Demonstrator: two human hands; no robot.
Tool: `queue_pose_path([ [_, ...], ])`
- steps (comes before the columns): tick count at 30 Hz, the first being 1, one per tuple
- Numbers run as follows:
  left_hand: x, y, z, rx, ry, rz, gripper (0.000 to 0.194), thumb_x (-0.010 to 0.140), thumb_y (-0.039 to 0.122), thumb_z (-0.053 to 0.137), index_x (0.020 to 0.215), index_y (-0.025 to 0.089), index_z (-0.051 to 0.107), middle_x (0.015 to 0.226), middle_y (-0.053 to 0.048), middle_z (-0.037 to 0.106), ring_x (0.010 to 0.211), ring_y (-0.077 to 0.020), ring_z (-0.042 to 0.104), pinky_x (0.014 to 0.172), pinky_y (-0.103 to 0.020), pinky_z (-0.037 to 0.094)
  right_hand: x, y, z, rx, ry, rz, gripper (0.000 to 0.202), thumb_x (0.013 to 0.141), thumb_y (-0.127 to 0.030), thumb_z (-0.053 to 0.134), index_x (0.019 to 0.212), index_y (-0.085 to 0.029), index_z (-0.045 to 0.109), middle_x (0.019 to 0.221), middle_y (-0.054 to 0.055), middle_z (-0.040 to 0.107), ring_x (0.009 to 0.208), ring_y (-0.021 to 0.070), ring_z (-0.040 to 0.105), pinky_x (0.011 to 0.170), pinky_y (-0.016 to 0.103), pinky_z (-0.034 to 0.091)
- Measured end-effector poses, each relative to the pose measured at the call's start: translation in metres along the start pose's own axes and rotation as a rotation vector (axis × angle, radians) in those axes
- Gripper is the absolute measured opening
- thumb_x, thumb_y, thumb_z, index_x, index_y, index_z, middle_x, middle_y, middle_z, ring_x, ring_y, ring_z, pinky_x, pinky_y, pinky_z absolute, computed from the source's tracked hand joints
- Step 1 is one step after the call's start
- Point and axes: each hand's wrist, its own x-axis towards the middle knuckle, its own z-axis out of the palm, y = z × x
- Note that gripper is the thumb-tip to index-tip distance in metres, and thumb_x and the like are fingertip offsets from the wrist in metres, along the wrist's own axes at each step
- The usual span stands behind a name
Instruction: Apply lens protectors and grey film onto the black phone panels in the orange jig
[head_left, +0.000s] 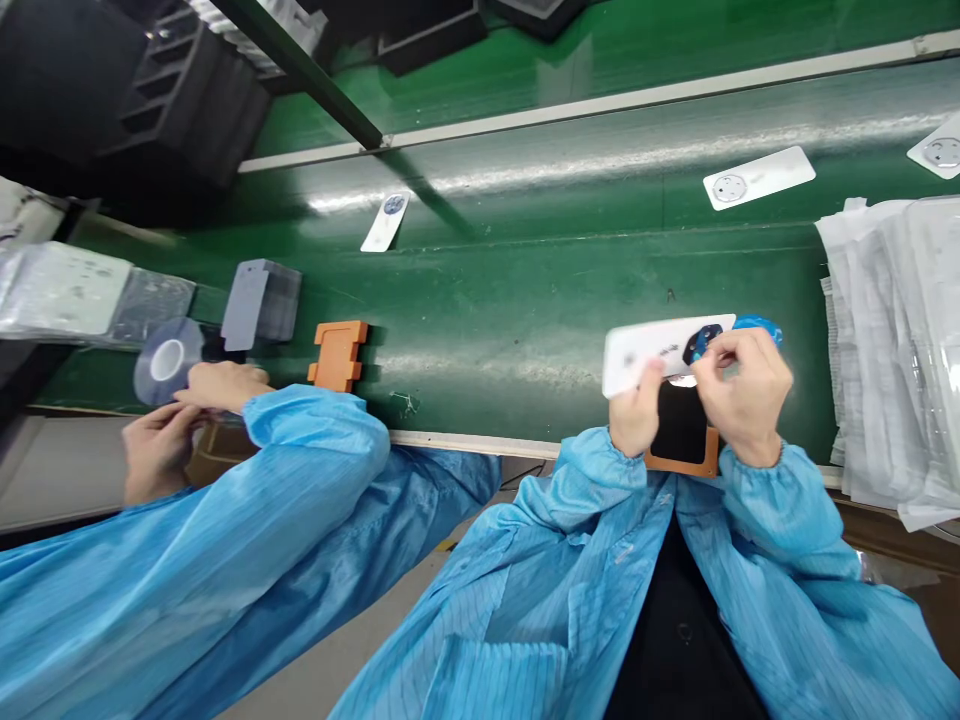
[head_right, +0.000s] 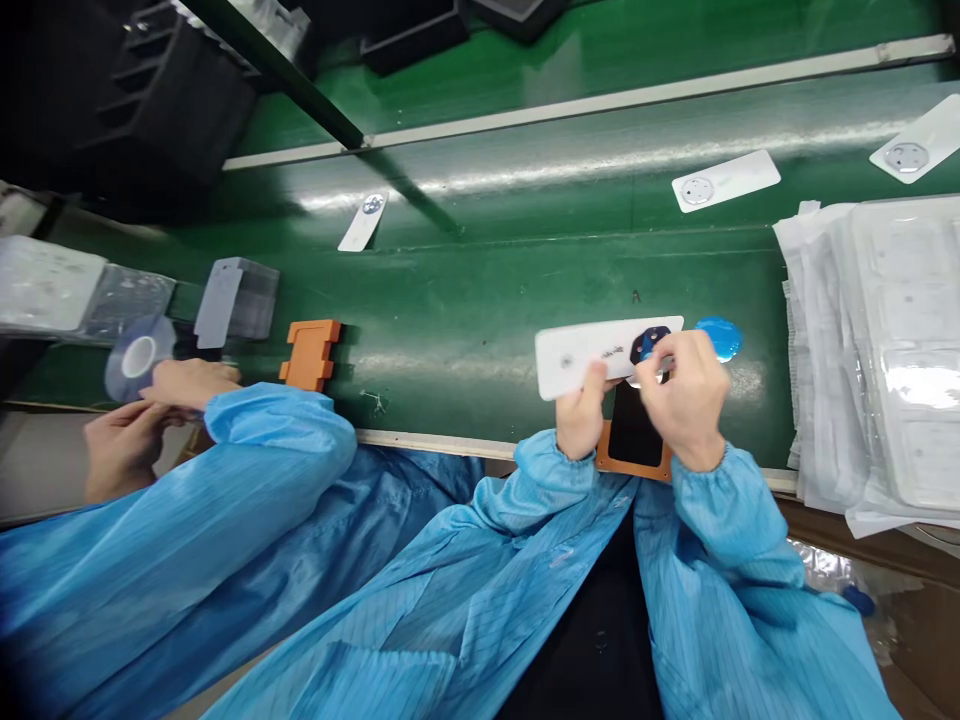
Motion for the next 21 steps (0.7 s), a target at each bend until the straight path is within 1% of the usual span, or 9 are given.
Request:
queue_pose_path([
  [4, 0.023, 0.012, -0.014, -0.265, 0.093, -0.275, 0.058, 0.098, 0.049, 0.069, 0.145, 0.015, 0.060, 0.125, -0.015, 0.076, 0.110, -0.0313, 0.078, 0.103, -0.055, 0.062, 0.020, 0.059, -0.015, -0.234, -0.159, 0.369, 0.010, 0.078, -0.022, 0.061, 0.070, -0.025, 0.056, 0.073, 0.004, 0.062, 0.072, 0.0232, 0.060, 0.077, 0.043, 0.052],
  [7, 0.032, 0.022, -0.024, -0.238, 0.095, -0.240, 0.059, 0.097, 0.045, 0.072, 0.146, 0.016, 0.059, 0.130, -0.015, 0.075, 0.114, -0.0312, 0.076, 0.104, -0.054, 0.062, 0.028, 0.092, -0.028, -0.394, -0.337, 0.470, 0.017, 0.079, -0.026, 0.065, 0.064, -0.024, 0.057, 0.062, 0.002, 0.054, 0.067, 0.0230, 0.055, 0.077, 0.045, 0.049],
  [9, 0.032, 0.027, -0.031, -0.132, 0.064, -0.124, 0.057, 0.094, 0.049, 0.074, 0.141, 0.017, 0.065, 0.133, -0.014, 0.074, 0.119, -0.0325, 0.074, 0.106, -0.054, 0.062, 0.028, 0.094, -0.039, -0.427, -0.348, 0.464, 0.022, 0.083, -0.030, 0.065, 0.064, -0.024, 0.057, 0.062, 0.002, 0.055, 0.066, 0.0220, 0.054, 0.075, 0.044, 0.049],
  [10, 0.031, 0.028, -0.035, -0.035, 0.019, -0.045, 0.053, 0.094, 0.050, 0.073, 0.137, 0.018, 0.069, 0.132, -0.013, 0.074, 0.121, -0.0326, 0.073, 0.108, -0.053, 0.061, 0.026, 0.089, -0.045, -0.418, -0.316, 0.437, 0.023, 0.087, -0.033, 0.064, 0.067, -0.023, 0.059, 0.065, 0.003, 0.059, 0.068, 0.0219, 0.056, 0.076, 0.043, 0.049],
  [12, 0.030, 0.031, -0.042, 0.224, -0.172, 0.163, 0.043, 0.099, 0.049, 0.067, 0.129, 0.020, 0.075, 0.131, -0.010, 0.075, 0.127, -0.0311, 0.071, 0.115, -0.048, 0.057, 0.019, 0.070, -0.056, -0.335, -0.241, 0.319, 0.018, 0.093, -0.035, 0.062, 0.080, -0.022, 0.065, 0.079, 0.005, 0.068, 0.074, 0.0224, 0.063, 0.077, 0.043, 0.052],
  [14, 0.029, 0.032, -0.048, 0.510, -0.453, 0.409, 0.036, 0.105, 0.041, 0.058, 0.132, 0.022, 0.074, 0.138, -0.008, 0.072, 0.135, -0.0277, 0.066, 0.121, -0.044, 0.052, 0.009, 0.047, -0.064, -0.179, -0.210, 0.098, 0.012, 0.096, -0.031, 0.062, 0.101, -0.024, 0.070, 0.099, 0.007, 0.075, 0.084, 0.0230, 0.070, 0.081, 0.041, 0.057],
  [16, 0.030, 0.029, -0.053, 0.760, -0.679, 0.625, 0.038, 0.108, 0.029, 0.051, 0.142, 0.022, 0.066, 0.150, -0.009, 0.064, 0.143, -0.0253, 0.059, 0.125, -0.044, 0.048, -0.004, 0.031, -0.065, -0.060, -0.259, -0.157, 0.025, 0.097, -0.025, 0.063, 0.121, -0.026, 0.069, 0.119, 0.008, 0.076, 0.100, 0.0240, 0.073, 0.090, 0.040, 0.059],
  [18, 0.030, 0.022, -0.055, 0.971, -0.766, 0.768, 0.041, 0.109, 0.021, 0.045, 0.148, 0.021, 0.059, 0.154, -0.011, 0.060, 0.148, -0.0241, 0.053, 0.125, -0.044, 0.048, -0.018, 0.024, -0.060, -0.056, -0.331, -0.355, 0.035, 0.097, -0.018, 0.062, 0.131, -0.024, 0.066, 0.128, 0.009, 0.074, 0.114, 0.0254, 0.072, 0.098, 0.040, 0.059],
  [21, 0.030, 0.011, -0.055, 1.146, -0.795, 0.876, 0.042, 0.109, 0.017, 0.041, 0.149, 0.019, 0.055, 0.152, -0.013, 0.061, 0.150, -0.0239, 0.051, 0.124, -0.044, 0.049, -0.035, 0.028, -0.049, -0.143, -0.360, -0.486, 0.038, 0.099, -0.008, 0.055, 0.133, -0.020, 0.066, 0.129, 0.011, 0.074, 0.119, 0.0259, 0.072, 0.101, 0.039, 0.059],
])
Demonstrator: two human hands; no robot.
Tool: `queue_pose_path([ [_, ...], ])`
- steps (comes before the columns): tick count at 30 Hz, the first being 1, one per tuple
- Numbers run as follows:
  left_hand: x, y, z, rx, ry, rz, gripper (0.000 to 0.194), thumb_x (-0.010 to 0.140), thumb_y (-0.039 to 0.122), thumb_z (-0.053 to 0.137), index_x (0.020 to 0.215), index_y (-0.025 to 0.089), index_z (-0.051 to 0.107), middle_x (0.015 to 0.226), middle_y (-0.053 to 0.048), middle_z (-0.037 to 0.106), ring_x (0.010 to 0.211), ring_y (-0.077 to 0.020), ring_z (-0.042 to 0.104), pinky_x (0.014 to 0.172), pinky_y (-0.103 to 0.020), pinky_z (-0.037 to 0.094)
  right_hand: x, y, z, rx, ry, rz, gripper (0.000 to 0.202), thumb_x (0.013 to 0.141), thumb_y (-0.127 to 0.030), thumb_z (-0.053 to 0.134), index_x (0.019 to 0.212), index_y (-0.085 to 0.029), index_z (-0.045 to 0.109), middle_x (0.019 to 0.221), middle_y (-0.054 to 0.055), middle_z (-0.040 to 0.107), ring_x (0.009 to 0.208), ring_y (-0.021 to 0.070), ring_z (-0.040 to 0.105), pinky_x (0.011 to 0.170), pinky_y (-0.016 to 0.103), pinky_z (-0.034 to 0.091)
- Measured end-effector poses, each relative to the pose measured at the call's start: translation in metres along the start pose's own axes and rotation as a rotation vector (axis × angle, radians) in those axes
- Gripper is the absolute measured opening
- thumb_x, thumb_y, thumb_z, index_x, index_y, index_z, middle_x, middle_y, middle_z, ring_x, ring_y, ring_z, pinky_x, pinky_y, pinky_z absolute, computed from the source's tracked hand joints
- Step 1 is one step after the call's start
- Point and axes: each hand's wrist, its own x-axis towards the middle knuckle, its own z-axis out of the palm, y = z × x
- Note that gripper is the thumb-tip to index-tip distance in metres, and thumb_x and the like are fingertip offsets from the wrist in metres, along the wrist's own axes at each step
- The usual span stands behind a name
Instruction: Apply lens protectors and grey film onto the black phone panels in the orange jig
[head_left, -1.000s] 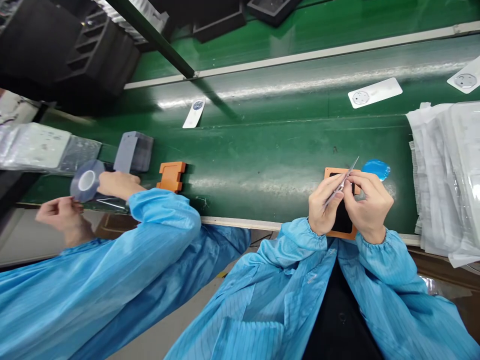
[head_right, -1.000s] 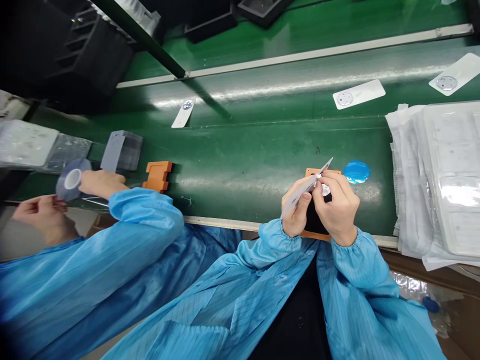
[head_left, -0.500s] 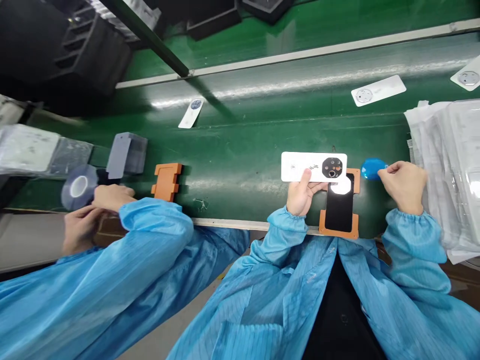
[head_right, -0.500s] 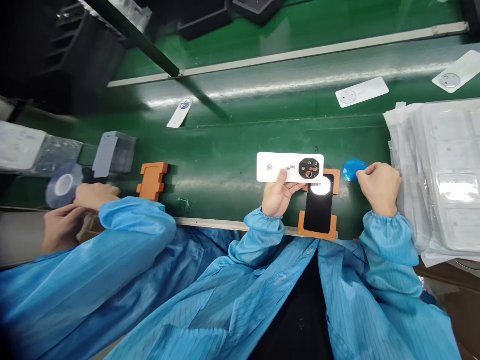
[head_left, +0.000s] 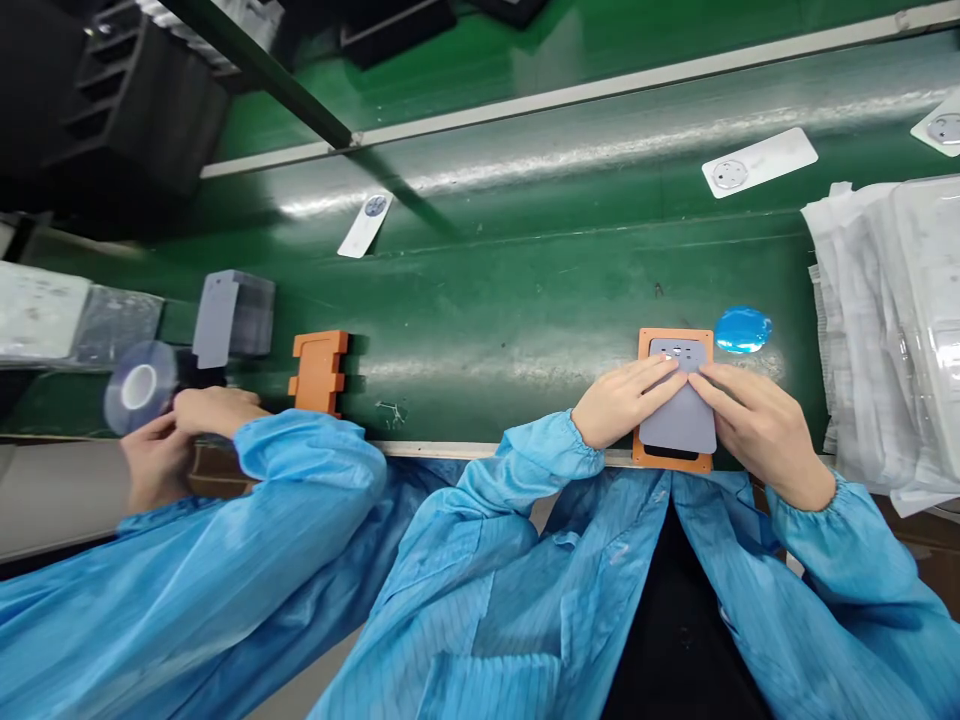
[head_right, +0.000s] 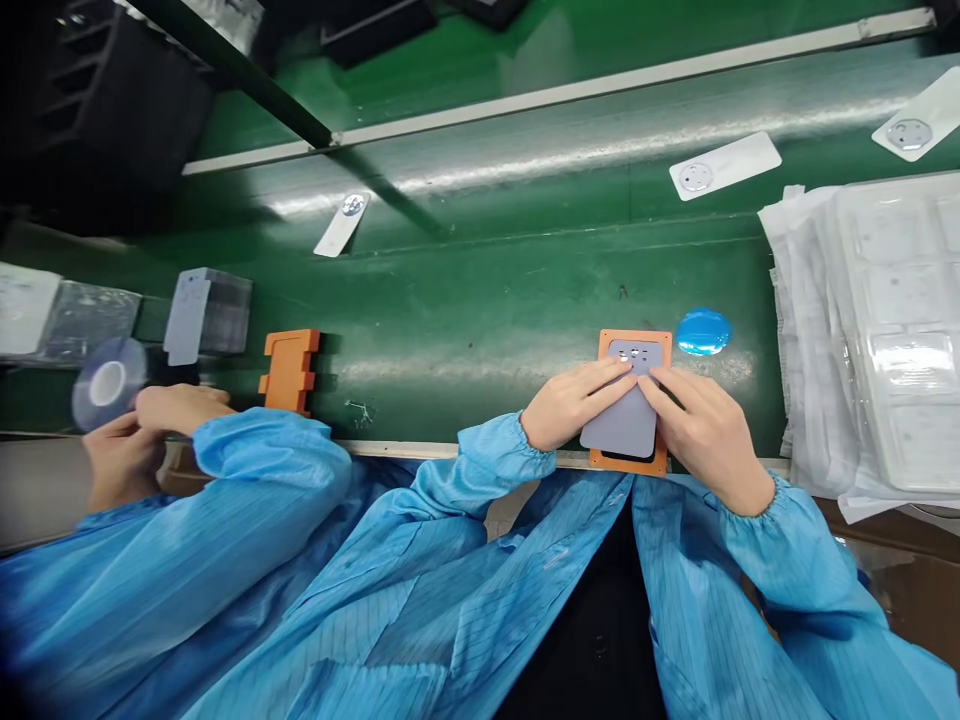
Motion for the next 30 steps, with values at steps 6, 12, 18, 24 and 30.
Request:
queue_pose_path([
  [6, -0.001, 0.002, 0.008, -0.020, -0.033, -0.005, 0.042, 0.109, 0.017, 0.039, 0.149, 0.019, 0.054, 0.149, -0.014, 0.063, 0.149, -0.0245, 0.052, 0.123, -0.043, 0.049, -0.013, 0.008, 0.013, 0.031, -0.060, 0.008, 0.046, 0.100, -0.004, 0.048, 0.140, -0.019, 0.064, 0.137, 0.012, 0.072, 0.126, 0.0267, 0.070, 0.105, 0.042, 0.059],
  [12, -0.004, -0.001, 0.010, -0.042, -0.079, -0.099, 0.040, 0.108, 0.016, 0.043, 0.145, 0.021, 0.057, 0.148, -0.014, 0.063, 0.148, -0.0252, 0.054, 0.120, -0.043, 0.052, -0.015, 0.014, 0.016, 0.058, -0.120, 0.018, 0.047, 0.101, -0.005, 0.046, 0.142, -0.019, 0.063, 0.139, 0.011, 0.071, 0.127, 0.0257, 0.069, 0.107, 0.042, 0.059],
  [18, 0.007, -0.010, 0.020, 0.092, -0.083, -0.147, 0.026, 0.107, 0.019, 0.046, 0.123, 0.019, 0.066, 0.151, -0.018, 0.060, 0.148, -0.0307, 0.053, 0.121, -0.053, 0.050, -0.007, 0.020, 0.031, -0.014, -0.180, -0.007, 0.048, 0.103, -0.010, 0.045, 0.149, -0.014, 0.056, 0.144, 0.016, 0.067, 0.136, 0.0302, 0.063, 0.114, 0.049, 0.054],
  [24, 0.006, -0.008, 0.026, 0.120, -0.072, -0.125, 0.026, 0.105, 0.013, 0.046, 0.124, 0.018, 0.064, 0.156, -0.020, 0.055, 0.154, -0.0329, 0.045, 0.123, -0.061, 0.044, 0.000, 0.016, 0.040, -0.069, -0.285, -0.030, 0.058, 0.101, -0.009, 0.042, 0.159, -0.006, 0.041, 0.156, 0.023, 0.054, 0.150, 0.0358, 0.049, 0.123, 0.060, 0.041],
  [30, 0.000, -0.003, 0.025, 0.147, -0.126, -0.132, 0.031, 0.104, 0.010, 0.046, 0.131, 0.016, 0.059, 0.162, -0.023, 0.047, 0.158, -0.0355, 0.036, 0.125, -0.063, 0.041, -0.002, 0.007, 0.035, -0.055, -0.296, 0.014, 0.064, 0.101, -0.010, 0.043, 0.164, -0.007, 0.032, 0.160, 0.022, 0.050, 0.151, 0.0359, 0.047, 0.126, 0.060, 0.038],
])
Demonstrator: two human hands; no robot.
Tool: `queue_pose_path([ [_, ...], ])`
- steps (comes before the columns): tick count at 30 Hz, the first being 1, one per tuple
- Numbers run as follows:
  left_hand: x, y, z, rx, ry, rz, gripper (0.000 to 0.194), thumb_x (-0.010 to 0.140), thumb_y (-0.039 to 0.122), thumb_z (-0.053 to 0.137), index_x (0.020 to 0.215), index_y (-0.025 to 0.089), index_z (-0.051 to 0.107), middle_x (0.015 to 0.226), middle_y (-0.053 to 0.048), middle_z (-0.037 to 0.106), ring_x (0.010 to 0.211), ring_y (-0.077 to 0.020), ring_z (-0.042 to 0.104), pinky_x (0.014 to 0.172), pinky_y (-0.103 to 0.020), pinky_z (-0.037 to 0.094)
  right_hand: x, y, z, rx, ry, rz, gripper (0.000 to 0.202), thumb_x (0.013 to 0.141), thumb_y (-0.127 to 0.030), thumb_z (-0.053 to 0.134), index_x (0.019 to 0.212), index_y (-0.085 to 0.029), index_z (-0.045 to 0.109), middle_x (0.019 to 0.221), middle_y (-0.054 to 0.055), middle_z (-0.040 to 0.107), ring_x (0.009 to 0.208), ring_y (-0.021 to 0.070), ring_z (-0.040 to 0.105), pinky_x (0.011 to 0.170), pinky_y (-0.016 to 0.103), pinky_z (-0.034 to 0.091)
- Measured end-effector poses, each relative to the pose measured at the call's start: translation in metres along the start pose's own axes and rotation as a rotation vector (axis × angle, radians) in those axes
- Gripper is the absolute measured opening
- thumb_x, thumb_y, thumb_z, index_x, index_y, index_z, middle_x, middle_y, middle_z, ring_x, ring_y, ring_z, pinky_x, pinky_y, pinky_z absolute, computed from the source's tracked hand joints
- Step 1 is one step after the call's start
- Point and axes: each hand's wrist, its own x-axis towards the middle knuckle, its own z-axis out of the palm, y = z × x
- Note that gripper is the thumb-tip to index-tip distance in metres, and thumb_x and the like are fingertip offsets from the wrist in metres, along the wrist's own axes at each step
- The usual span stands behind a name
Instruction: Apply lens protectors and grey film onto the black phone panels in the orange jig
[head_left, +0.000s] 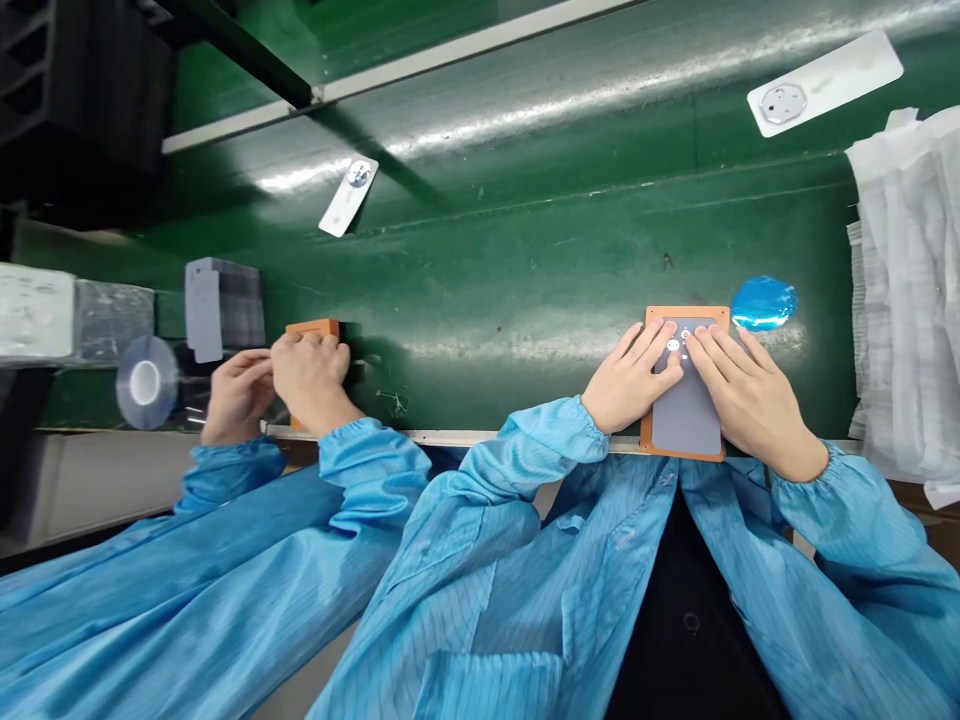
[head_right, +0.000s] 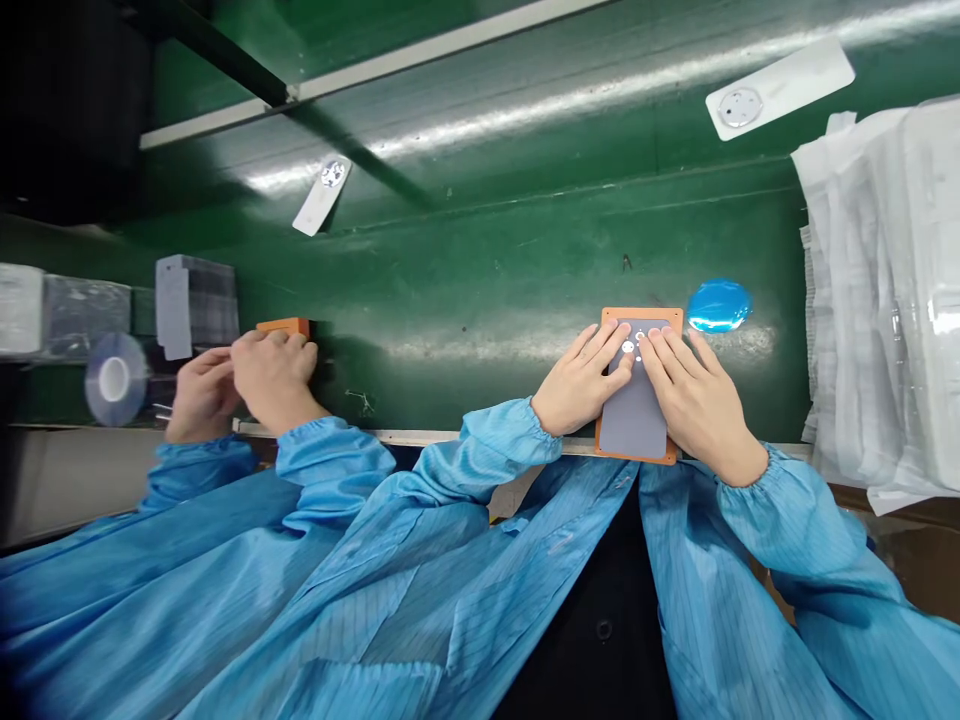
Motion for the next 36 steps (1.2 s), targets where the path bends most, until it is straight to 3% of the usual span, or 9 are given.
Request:
queue_pose_path([
  [13, -0.018, 0.019, -0.010, 0.000, -0.088, -0.038, 0.043, 0.098, 0.010, 0.048, 0.141, 0.012, 0.054, 0.165, -0.026, 0.041, 0.160, -0.0380, 0.032, 0.127, -0.062, 0.036, -0.010, -0.010, -0.009, 0.038, -0.038, 0.034, 0.064, 0.096, -0.008, 0.045, 0.160, -0.004, 0.040, 0.158, 0.023, 0.052, 0.149, 0.0365, 0.048, 0.124, 0.057, 0.039],
  [18, -0.023, 0.025, -0.012, 0.001, -0.101, -0.046, 0.046, 0.093, 0.014, 0.051, 0.139, 0.011, 0.054, 0.165, -0.025, 0.041, 0.155, -0.0382, 0.039, 0.125, -0.062, 0.037, -0.016, -0.014, -0.009, -0.004, -0.014, 0.018, 0.064, 0.092, -0.006, 0.043, 0.156, -0.004, 0.043, 0.154, 0.021, 0.057, 0.145, 0.0345, 0.052, 0.124, 0.054, 0.040],
  [26, -0.012, 0.028, -0.015, 0.103, -0.096, -0.026, 0.042, 0.090, 0.020, 0.057, 0.130, 0.008, 0.059, 0.155, -0.027, 0.051, 0.143, -0.0398, 0.048, 0.122, -0.062, 0.039, -0.013, -0.010, -0.001, -0.051, 0.038, 0.007, 0.058, 0.090, -0.008, 0.047, 0.148, -0.001, 0.051, 0.145, 0.024, 0.062, 0.139, 0.0339, 0.055, 0.123, 0.052, 0.040],
  [30, -0.013, 0.032, -0.014, 0.129, -0.091, -0.028, 0.049, 0.085, 0.016, 0.062, 0.132, 0.004, 0.058, 0.155, -0.029, 0.049, 0.142, -0.0407, 0.048, 0.121, -0.059, 0.042, -0.021, -0.017, 0.001, -0.085, 0.021, -0.001, 0.069, 0.081, -0.010, 0.055, 0.148, 0.003, 0.049, 0.150, 0.027, 0.057, 0.141, 0.0370, 0.053, 0.123, 0.052, 0.040],
  [33, -0.019, 0.027, -0.014, 0.052, -0.091, -0.046, 0.053, 0.083, 0.011, 0.063, 0.135, 0.005, 0.058, 0.159, -0.028, 0.047, 0.146, -0.0401, 0.044, 0.122, -0.060, 0.042, -0.031, -0.021, 0.004, -0.103, 0.016, -0.014, 0.073, 0.077, -0.008, 0.056, 0.148, 0.005, 0.049, 0.153, 0.028, 0.054, 0.142, 0.0387, 0.052, 0.122, 0.055, 0.041],
  [36, -0.020, 0.014, -0.016, -0.143, -0.053, -0.060, 0.053, 0.086, 0.013, 0.064, 0.138, 0.011, 0.058, 0.160, -0.020, 0.049, 0.153, -0.0385, 0.038, 0.124, -0.060, 0.040, -0.037, -0.019, 0.003, -0.014, 0.111, -0.018, 0.059, 0.085, -0.003, 0.049, 0.144, -0.004, 0.059, 0.148, 0.022, 0.061, 0.141, 0.0354, 0.056, 0.121, 0.055, 0.045],
])
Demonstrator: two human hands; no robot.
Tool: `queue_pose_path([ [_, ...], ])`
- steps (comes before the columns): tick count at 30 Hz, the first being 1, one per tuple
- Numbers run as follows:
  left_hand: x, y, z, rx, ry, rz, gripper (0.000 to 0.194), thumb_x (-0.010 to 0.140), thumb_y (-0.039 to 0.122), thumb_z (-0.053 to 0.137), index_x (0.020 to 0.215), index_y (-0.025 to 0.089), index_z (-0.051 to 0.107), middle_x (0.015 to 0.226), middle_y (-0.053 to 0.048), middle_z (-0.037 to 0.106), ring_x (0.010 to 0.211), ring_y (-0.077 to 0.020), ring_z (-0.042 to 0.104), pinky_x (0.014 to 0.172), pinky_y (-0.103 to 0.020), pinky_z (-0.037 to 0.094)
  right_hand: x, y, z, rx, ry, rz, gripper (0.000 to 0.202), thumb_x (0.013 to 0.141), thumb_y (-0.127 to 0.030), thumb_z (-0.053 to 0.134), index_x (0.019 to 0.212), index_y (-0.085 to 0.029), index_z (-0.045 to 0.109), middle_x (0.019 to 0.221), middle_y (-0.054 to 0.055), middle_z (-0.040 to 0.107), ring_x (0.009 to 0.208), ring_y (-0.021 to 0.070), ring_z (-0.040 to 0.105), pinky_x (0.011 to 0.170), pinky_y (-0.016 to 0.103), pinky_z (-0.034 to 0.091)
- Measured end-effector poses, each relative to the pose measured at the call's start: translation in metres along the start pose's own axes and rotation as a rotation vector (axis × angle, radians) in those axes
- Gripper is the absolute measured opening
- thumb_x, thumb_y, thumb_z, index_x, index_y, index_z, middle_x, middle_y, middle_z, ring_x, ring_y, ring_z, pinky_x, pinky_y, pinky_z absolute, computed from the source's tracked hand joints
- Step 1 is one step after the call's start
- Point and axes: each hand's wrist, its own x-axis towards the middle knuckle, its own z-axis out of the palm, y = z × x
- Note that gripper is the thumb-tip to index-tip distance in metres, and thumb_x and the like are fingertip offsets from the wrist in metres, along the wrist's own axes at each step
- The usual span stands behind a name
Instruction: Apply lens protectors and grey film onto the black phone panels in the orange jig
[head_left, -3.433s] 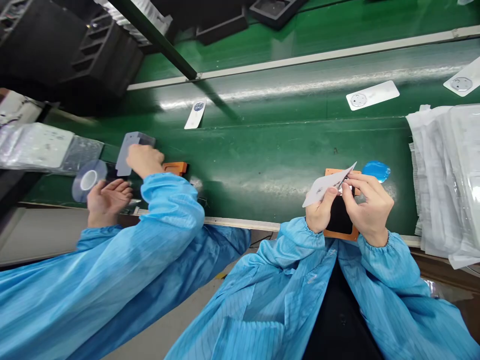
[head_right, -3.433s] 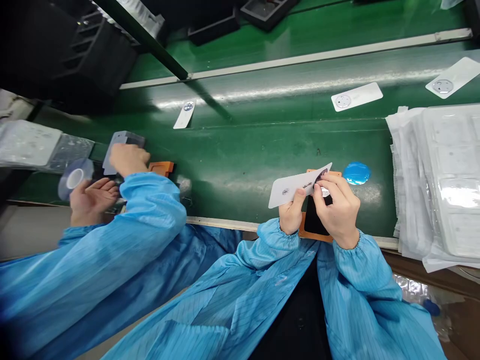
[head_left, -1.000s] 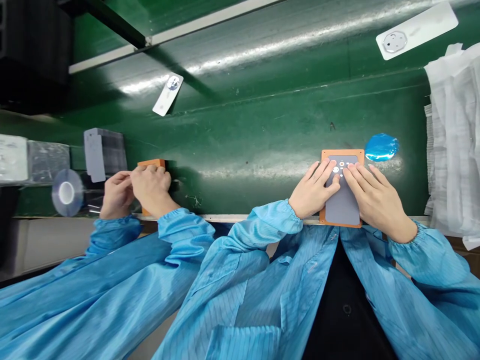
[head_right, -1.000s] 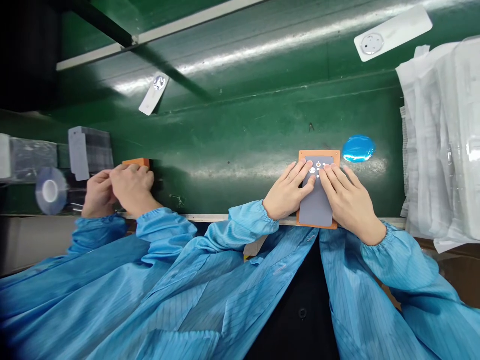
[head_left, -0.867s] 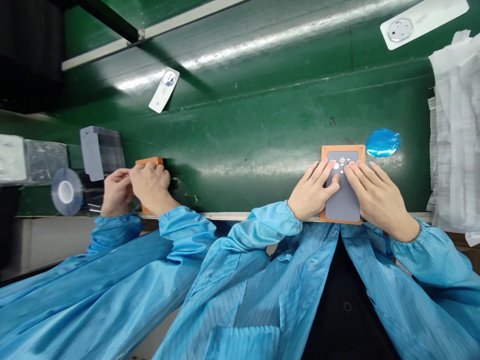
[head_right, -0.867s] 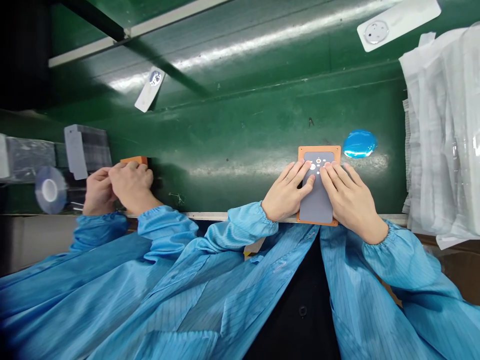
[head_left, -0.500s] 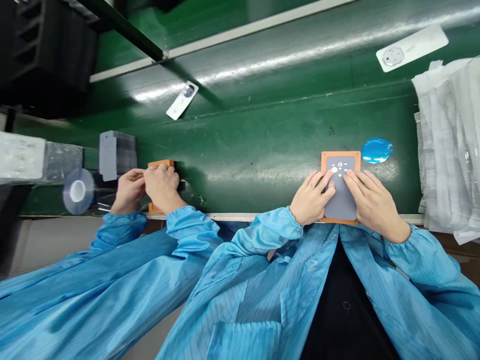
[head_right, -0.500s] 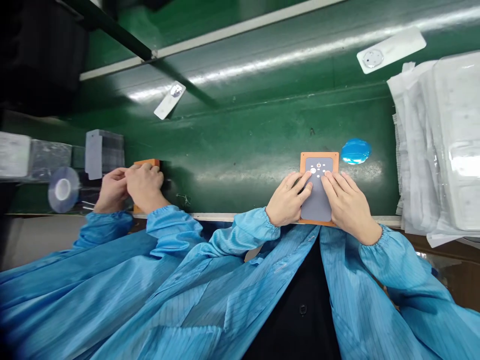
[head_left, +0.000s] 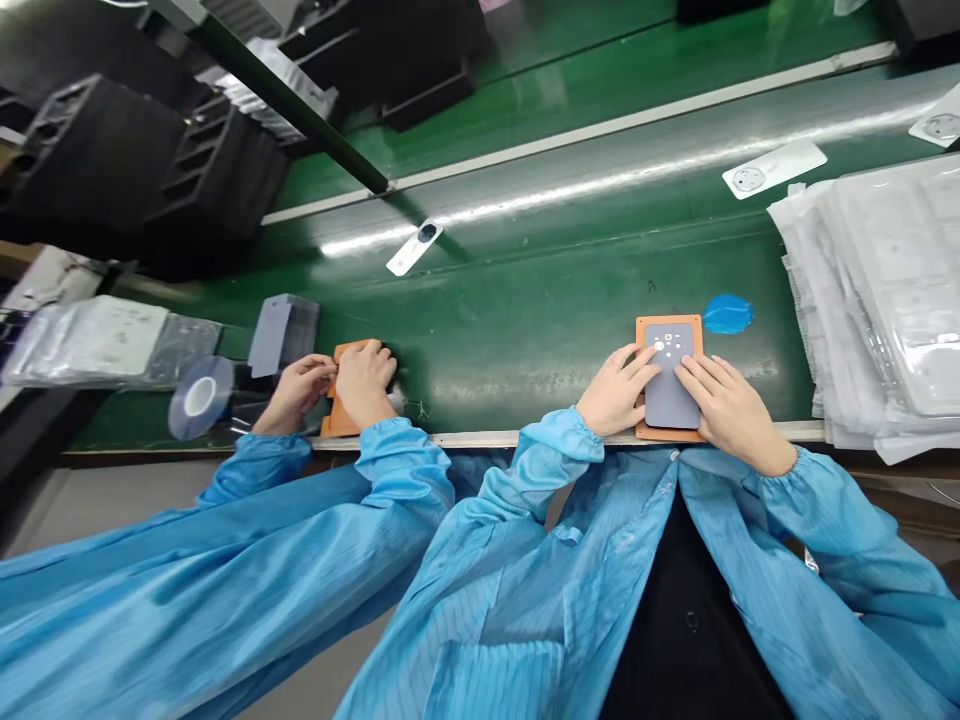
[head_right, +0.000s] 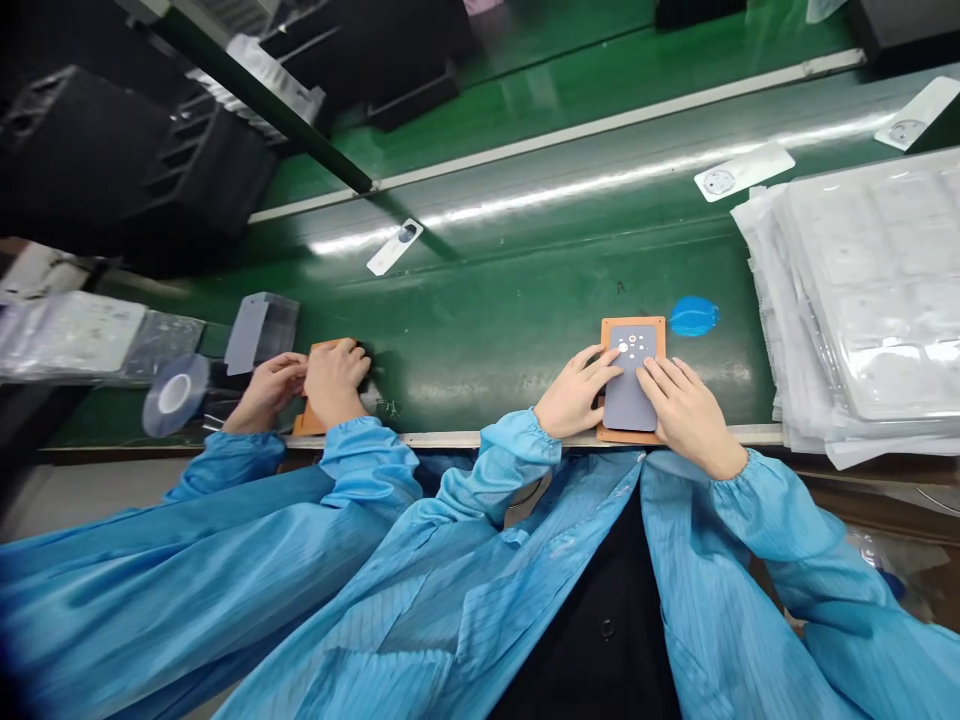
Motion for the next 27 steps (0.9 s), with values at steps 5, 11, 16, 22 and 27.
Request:
queue_pose_path([
  [5, 0.012, 0.005, -0.005, -0.543, 0.415, -0.177, 0.078, 0.087, 0.034, 0.081, 0.153, 0.019, 0.043, 0.164, -0.021, 0.044, 0.154, -0.0324, 0.043, 0.124, -0.052, 0.043, 0.008, 0.005, -0.015, 0.732, 0.431, 0.285, 0.034, 0.097, -0.015, 0.054, 0.122, -0.025, 0.076, 0.127, 0.008, 0.076, 0.122, 0.0265, 0.071, 0.108, 0.049, 0.058],
  [11, 0.035, 0.052, -0.011, -0.899, 0.698, -0.101, 0.024, 0.094, 0.039, 0.076, 0.105, 0.018, 0.072, 0.101, -0.008, 0.080, 0.095, -0.0189, 0.078, 0.089, -0.032, 0.062, 0.024, 0.018, -0.017, 1.868, 0.705, 0.703, 0.009, 0.086, -0.031, 0.079, 0.093, -0.032, 0.075, 0.089, -0.006, 0.076, 0.091, 0.0144, 0.074, 0.083, 0.029, 0.064],
  [16, 0.042, 0.064, -0.023, -0.599, 0.795, 0.035, 0.005, 0.095, 0.024, 0.074, 0.093, 0.019, 0.074, 0.094, -0.004, 0.080, 0.089, -0.0161, 0.076, 0.084, -0.029, 0.061, 0.035, 0.017, -0.015, 1.957, 0.637, 0.657, 0.025, 0.071, -0.042, 0.091, 0.087, -0.032, 0.074, 0.086, -0.004, 0.071, 0.091, 0.0165, 0.071, 0.086, 0.032, 0.063],
  [22, 0.041, 0.059, -0.015, -0.508, 0.773, 0.031, 0.016, 0.095, 0.029, 0.075, 0.085, 0.017, 0.070, 0.082, -0.004, 0.076, 0.074, -0.0139, 0.072, 0.072, -0.025, 0.058, 0.051, 0.000, -0.015, 1.607, 0.668, 0.512, 0.031, 0.069, -0.034, 0.095, 0.069, -0.025, 0.066, 0.066, -0.004, 0.062, 0.067, 0.0154, 0.064, 0.075, 0.037, 0.061],
  [27, 0.041, 0.061, -0.021, -0.555, 0.806, -0.064, 0.016, 0.094, 0.027, 0.075, 0.084, 0.016, 0.072, 0.081, -0.004, 0.076, 0.072, -0.0133, 0.071, 0.068, -0.024, 0.056, 0.065, 0.002, -0.013, 1.635, 0.708, 0.592, 0.035, 0.062, -0.032, 0.099, 0.074, -0.022, 0.069, 0.070, -0.004, 0.068, 0.068, 0.0151, 0.066, 0.068, 0.033, 0.059],
])
